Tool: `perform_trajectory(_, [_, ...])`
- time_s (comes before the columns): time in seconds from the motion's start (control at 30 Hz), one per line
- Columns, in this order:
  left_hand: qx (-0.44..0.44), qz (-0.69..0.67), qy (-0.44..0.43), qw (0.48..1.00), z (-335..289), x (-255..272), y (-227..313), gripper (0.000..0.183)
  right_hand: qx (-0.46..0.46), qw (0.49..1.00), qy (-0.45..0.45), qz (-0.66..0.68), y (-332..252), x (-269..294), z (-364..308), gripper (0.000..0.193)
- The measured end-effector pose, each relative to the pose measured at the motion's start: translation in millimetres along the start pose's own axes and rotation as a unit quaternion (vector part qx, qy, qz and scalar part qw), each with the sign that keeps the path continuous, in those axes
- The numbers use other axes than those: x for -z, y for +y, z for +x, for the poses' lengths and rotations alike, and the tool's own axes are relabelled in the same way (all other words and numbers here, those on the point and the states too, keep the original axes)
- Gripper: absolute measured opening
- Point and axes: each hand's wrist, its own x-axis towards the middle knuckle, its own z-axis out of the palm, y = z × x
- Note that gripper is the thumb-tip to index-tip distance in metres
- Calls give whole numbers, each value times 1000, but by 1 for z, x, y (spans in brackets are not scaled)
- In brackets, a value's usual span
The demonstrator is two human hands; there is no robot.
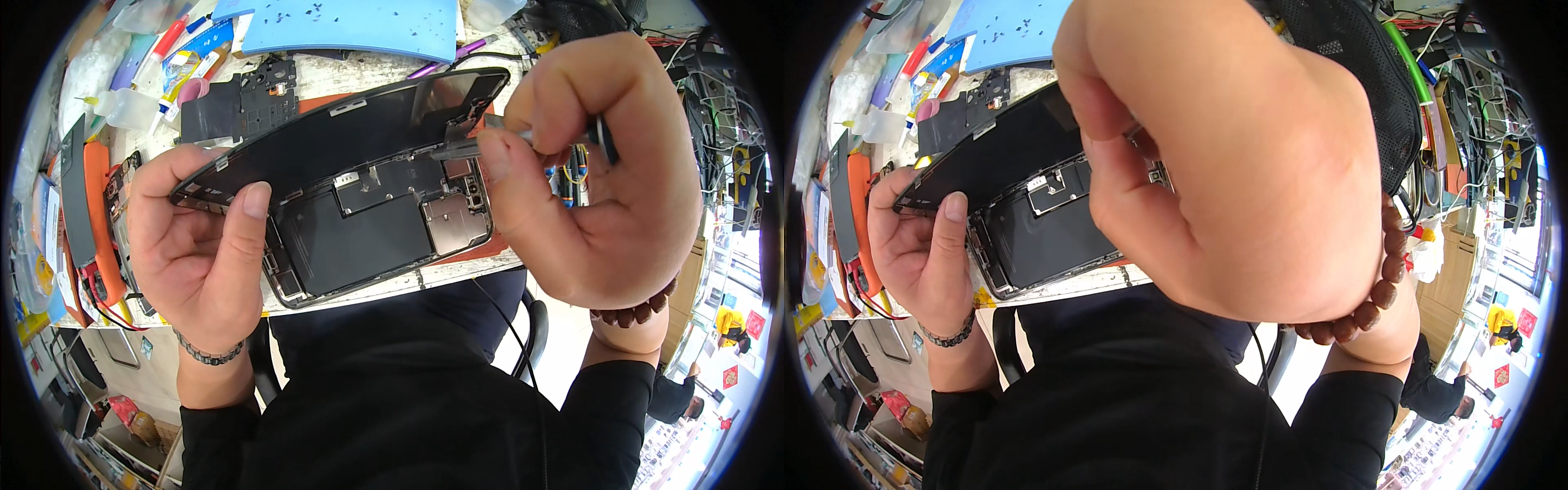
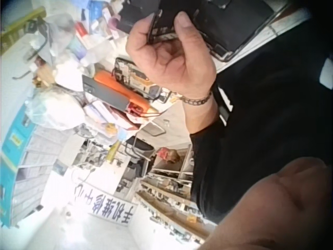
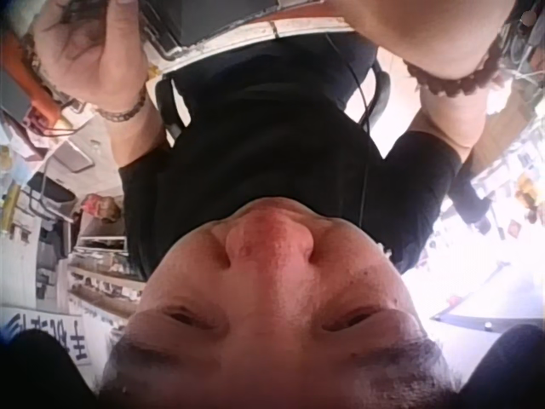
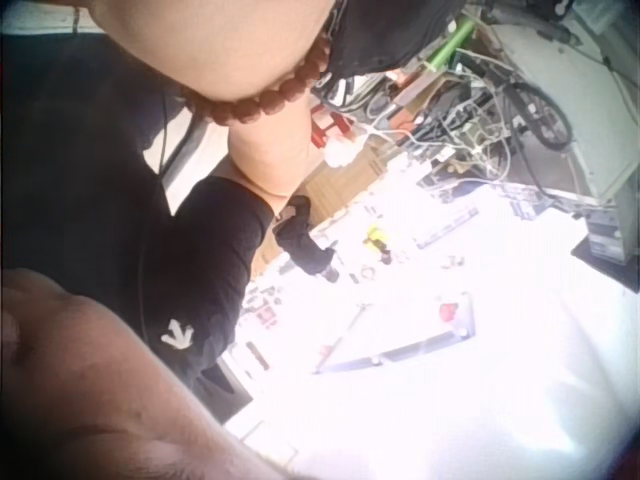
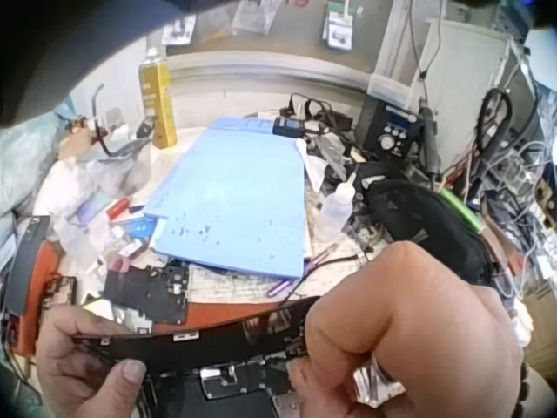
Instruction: The person removes the screen protector from a smartphone, then uses a prying tool to separate the screen assembly from the frame. They continue to pry around the edges and use a screwdriver to loosen internal screws, partially opening the device.
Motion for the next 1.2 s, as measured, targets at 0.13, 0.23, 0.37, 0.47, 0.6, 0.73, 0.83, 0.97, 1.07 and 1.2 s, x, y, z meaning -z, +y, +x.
perform_trajectory(0.13, [5,10,-3,1000,0,1,2,44,9,994,87,72,7,-20,-5,27])
perform_trajectory(0.23, [6,15,-4,1000,0,0,3,44,-41,994,94,40,3,-21,-10,26])
perform_trajectory(0.37, [7,15,1,1000,0,-1,3,44,-29,997,57,-45,-4,-15,-7,24])
perform_trajectory(0.47, [5,13,-1,1000,1,-1,3,43,-17,998,22,-52,-3,-13,3,23])
perform_trajectory(0.6, [-5,1,-13,1000,2,0,1,41,-20,998,-15,-59,-9,-7,12,22])
perform_trajectory(0.73, [-15,-17,-28,999,4,1,0,40,-29,997,-42,-61,-15,-5,17,21])
perform_trajectory(0.83, [-7,-16,-33,999,4,1,2,40,-32,996,-50,-63,-17,-5,21,21])
perform_trajectory(0.97, [-17,-23,-37,999,5,1,1,40,-44,995,-62,-61,-20,-5,25,20])
perform_trajectory(1.07, [-19,-33,-35,999,5,0,-1,41,-56,994,-68,-58,-22,-3,28,20])
perform_trajectory(1.2, [-26,-41,-38,998,5,1,-3,40,-70,993,-74,-53,-26,-3,31,20])
